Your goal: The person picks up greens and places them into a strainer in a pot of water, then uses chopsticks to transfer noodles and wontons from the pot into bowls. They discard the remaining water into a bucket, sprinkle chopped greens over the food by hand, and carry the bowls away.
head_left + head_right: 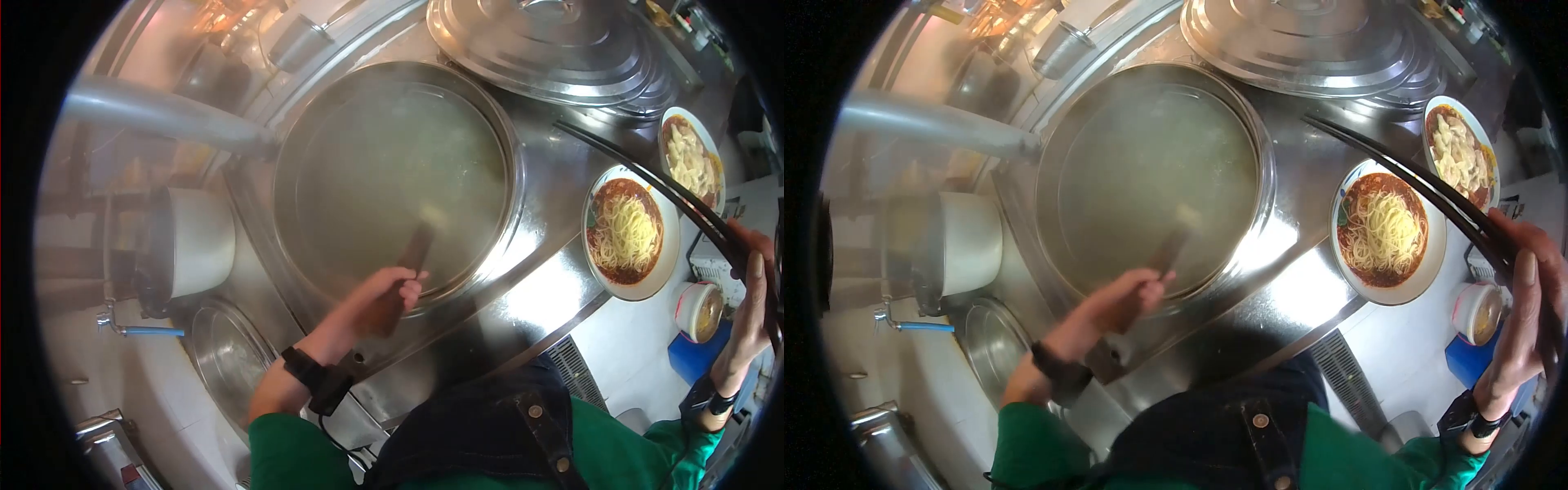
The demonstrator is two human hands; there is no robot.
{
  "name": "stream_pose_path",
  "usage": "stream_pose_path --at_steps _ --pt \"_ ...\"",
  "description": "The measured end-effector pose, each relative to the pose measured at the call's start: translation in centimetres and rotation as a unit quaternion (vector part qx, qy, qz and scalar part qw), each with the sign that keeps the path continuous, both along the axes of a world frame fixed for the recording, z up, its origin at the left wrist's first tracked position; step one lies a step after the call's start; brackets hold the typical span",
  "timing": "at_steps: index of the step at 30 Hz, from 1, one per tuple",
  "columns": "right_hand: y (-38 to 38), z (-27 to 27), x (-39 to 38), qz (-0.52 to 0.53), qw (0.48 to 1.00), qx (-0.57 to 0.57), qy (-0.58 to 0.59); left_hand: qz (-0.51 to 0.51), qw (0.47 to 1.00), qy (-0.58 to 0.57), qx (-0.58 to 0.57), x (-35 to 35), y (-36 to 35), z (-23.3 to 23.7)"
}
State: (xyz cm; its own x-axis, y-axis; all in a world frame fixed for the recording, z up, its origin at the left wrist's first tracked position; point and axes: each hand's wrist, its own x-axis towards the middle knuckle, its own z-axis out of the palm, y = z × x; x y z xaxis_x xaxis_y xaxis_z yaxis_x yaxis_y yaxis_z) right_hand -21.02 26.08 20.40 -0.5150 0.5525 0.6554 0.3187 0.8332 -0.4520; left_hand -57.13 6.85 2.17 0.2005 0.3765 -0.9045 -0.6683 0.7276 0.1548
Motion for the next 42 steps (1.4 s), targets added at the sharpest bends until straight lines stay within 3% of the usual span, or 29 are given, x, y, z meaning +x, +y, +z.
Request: stream_pose_path --at_steps 1,5,7,9,11,15,18,20,22,23,26,28,30,32,34,38,42 --pt "-0.3 0.3 0.1 -0.047 0.997 -0.067 0.002 0.020 0.999 -0.019 0.020 0.0 0.2 -0.2" --pt "-1.0 2.2 1.2 -0.008 0.992 -0.063 -0.107 0.047 0.996 0.009 0.079 -0.4 -0.7 -0.2" --pt "-2.9 1.3 0.5 -0.067 0.984 -0.164 0.034 0.056 0.995 0.014 0.084 -0.6 -1.9 0.7" --pt "-3.6 0.9 0.1 -0.069 0.985 -0.158 0.004 0.066 0.994 0.021 0.090 -1.1 -3.6 1.1" --pt "-4.2 0.4 -0.5 -0.052 0.984 -0.167 -0.025 -0.024 0.979 0.087 0.181 -1.7 -5.6 0.6" --pt "-5.1 0.1 -3.8 -0.012 0.988 -0.148 -0.048 0.026 0.985 0.073 0.156 -0.6 -9.3 2.2" --pt "-5.8 -0.9 -5.2 0.032 0.983 -0.169 -0.067 0.063 0.984 0.141 0.092 1.3 -12.4 4.4" --pt "-6.3 -2.1 -5.7 0.058 0.972 -0.224 -0.045 0.080 0.972 0.179 0.126 2.9 -14.6 5.6" --pt "-6.5 -3.7 -6.1 0.080 0.974 -0.206 -0.057 0.109 0.970 0.182 0.122 4.7 -16.6 5.4" --pt "-6.7 -4.9 -6.5 0.089 0.957 -0.271 -0.045 0.134 0.967 0.182 0.116 5.5 -17.3 5.3" --pt "-7.0 -9.0 -9.1 0.061 0.912 -0.405 -0.003 0.157 0.968 0.156 0.114 7.1 -18.5 4.0" --pt "-6.2 -13.6 -10.6 0.029 0.920 -0.389 0.024 0.170 0.965 0.149 0.131 7.3 -18.7 4.4" --pt "-5.0 -16.2 -11.5 0.019 0.884 -0.435 0.169 0.158 0.964 0.165 0.137 7.6 -19.3 4.5" --pt "-3.7 -16.1 -11.5 -0.015 0.902 -0.384 0.195 0.167 0.958 0.186 0.138 7.8 -20.1 5.1" --pt "-3.0 -15.2 -11.0 -0.019 0.939 -0.315 0.134 0.178 0.953 0.204 0.137 8.1 -21.3 5.6" --pt "-4.0 -12.4 -10.1 0.006 0.957 -0.285 0.059 0.199 0.946 0.201 0.160 8.0 -22.2 5.9" --pt "-6.8 -11.3 -11.0 0.072 0.900 -0.413 0.117 0.212 0.947 0.193 0.143 9.2 -22.5 6.3"
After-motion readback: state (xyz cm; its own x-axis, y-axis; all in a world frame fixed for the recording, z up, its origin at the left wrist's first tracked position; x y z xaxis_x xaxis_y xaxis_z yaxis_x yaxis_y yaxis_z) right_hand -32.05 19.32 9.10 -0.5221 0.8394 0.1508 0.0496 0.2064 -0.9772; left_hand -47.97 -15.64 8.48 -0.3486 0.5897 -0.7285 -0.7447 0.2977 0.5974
